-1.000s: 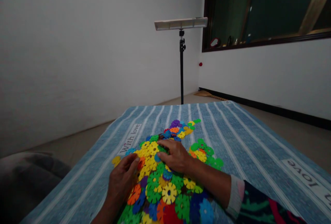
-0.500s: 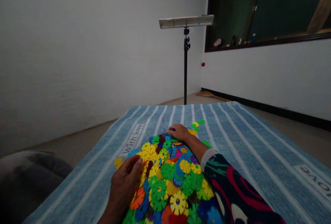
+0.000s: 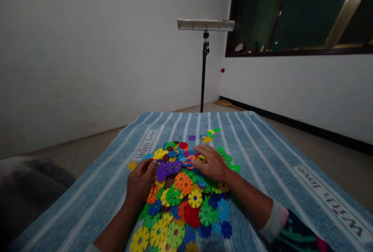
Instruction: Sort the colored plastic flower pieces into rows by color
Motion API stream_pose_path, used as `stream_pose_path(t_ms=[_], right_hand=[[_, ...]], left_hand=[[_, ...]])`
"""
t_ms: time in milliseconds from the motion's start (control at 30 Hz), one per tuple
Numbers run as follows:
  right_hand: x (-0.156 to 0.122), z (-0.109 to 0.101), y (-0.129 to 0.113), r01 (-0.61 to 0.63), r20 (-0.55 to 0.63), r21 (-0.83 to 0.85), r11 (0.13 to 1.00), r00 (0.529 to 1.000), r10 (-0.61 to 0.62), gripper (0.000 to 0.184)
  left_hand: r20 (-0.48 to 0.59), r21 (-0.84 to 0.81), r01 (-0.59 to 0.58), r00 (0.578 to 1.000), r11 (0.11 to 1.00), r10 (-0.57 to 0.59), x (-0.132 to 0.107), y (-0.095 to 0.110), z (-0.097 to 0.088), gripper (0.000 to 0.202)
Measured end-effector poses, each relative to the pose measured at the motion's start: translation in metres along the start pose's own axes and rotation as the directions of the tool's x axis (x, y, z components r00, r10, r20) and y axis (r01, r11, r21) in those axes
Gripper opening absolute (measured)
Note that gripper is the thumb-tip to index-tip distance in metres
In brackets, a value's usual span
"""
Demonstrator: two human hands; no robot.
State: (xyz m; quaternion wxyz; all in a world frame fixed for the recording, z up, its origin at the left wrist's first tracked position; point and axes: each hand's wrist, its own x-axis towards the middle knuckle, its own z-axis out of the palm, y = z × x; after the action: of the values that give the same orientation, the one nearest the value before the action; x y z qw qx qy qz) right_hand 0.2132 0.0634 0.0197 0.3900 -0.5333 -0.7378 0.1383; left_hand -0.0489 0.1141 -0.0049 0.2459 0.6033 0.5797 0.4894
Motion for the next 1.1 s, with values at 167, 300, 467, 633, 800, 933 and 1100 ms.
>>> stream_pose_path(t_ms=[167, 300, 467, 633, 800, 933, 1100], right_hand=[[-0.063, -0.013, 0.058, -0.332, -0.160, -0.157, 0.930, 0.938, 0.308, 0.057], [-0.077, 0.017, 0.038, -0.320, -0.197, -0.035, 0.947, 0.931, 0.307, 0.060], [-0.046, 0.057, -0.011, -0.278, -0.235, 0.095, 0.956, 0.927, 0.293, 0.053], [-0.006, 0.085, -0.048, -0.182, -0.271, 0.124, 0.976, 0.939, 0.209, 0.049], [-0.006, 0.069, -0.069, -0.011, -0.225, 0.116, 0.993, 0.974, 0.037, 0.052], [-0.076, 0.038, -0.043, -0.054, -0.251, -0.073, 0.996, 0.967, 0.034, 0.054], [-0.151, 0.047, -0.018, -0.325, -0.211, -0.047, 0.944, 0.927, 0.309, 0.056]], left_hand=[[-0.013, 0.024, -0.023, 1.000, 0.999, 0.024, -0.002, 0.006, 0.001, 0.043], [-0.014, 0.031, -0.046, 0.999, 0.998, 0.047, -0.002, 0.002, 0.004, 0.043], [0.003, -0.003, -0.021, 1.000, 1.000, 0.021, -0.001, 0.001, 0.004, 0.046], [0.021, -0.039, -0.019, 1.000, 0.999, 0.020, 0.000, 0.005, 0.001, 0.047], [0.010, -0.074, -0.001, 1.000, 0.997, 0.001, 0.001, 0.006, -0.001, 0.045], [0.004, -0.085, 0.018, 1.000, 0.996, -0.018, 0.001, 0.007, 0.000, 0.046], [0.015, -0.067, 0.031, 0.999, 0.997, -0.030, 0.002, 0.007, 0.000, 0.045]])
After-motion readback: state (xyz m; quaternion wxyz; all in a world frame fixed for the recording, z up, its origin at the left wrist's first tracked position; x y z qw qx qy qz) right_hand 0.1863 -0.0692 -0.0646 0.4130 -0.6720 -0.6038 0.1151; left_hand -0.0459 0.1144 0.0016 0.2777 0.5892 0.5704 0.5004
